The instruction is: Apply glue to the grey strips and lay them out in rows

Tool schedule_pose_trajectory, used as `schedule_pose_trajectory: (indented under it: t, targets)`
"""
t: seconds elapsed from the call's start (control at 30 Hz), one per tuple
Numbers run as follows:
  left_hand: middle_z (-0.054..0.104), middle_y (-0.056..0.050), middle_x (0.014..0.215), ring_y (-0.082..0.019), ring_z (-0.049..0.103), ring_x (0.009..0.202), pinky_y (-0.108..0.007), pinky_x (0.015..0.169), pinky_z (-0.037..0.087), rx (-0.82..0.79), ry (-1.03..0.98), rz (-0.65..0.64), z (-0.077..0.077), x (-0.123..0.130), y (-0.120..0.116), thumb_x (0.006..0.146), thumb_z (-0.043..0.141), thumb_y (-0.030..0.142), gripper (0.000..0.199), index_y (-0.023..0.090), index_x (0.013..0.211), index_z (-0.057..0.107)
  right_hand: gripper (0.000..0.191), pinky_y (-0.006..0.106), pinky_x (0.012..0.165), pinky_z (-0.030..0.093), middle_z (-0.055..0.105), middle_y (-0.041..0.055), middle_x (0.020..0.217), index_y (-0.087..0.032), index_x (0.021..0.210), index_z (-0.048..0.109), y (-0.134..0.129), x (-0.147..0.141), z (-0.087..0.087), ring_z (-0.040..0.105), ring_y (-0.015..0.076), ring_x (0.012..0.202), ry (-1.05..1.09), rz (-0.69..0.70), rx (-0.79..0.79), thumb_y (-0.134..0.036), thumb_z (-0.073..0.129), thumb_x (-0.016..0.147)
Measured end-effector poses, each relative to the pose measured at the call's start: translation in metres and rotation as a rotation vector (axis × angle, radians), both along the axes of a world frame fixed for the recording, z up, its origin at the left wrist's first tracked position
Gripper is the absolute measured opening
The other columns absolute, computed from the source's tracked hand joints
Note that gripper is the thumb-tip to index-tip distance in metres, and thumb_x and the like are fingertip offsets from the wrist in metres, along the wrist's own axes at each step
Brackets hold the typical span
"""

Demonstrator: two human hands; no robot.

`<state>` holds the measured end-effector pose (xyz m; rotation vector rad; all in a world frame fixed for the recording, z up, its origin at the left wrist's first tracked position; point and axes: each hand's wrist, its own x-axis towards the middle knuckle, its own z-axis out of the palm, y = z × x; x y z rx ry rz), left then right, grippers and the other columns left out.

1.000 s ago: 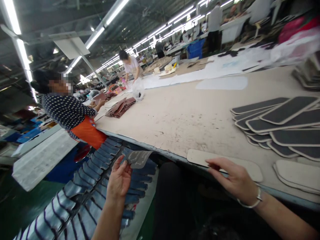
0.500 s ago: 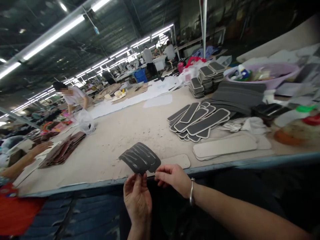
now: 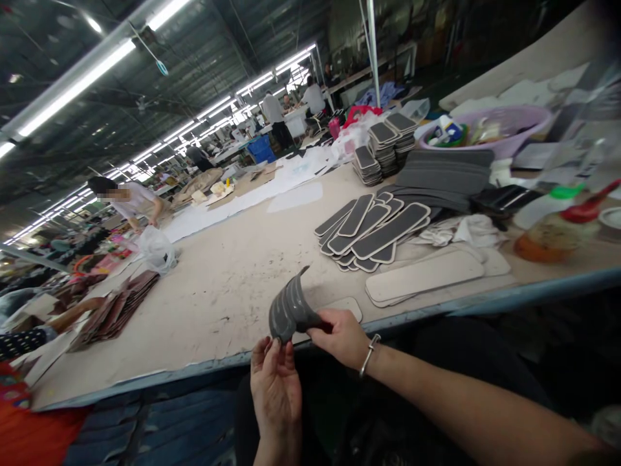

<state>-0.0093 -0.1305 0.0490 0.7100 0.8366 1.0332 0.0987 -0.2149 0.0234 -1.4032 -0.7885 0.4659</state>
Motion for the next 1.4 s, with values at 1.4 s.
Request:
schedule_pose_trajectory:
  t: [1.4]
  targets:
    - [0.062,-0.004,0.078,-0.016,0.062,0.071,-0.029,0.062,0.050,0.016,0.832,0.254,-0.047,-0.363,0.142,0.065,0.075,0.026,0.029,0.012,0.086,0.062,0.018,0.031,0.050,0.037,0.049,0.0043,0.061,-0.023,0.058,0.057,-0.004,0.065,-0.044,0.046,0.0150,0.058,0.452,0.064,-0.032,-0.029,0.071,0.068]
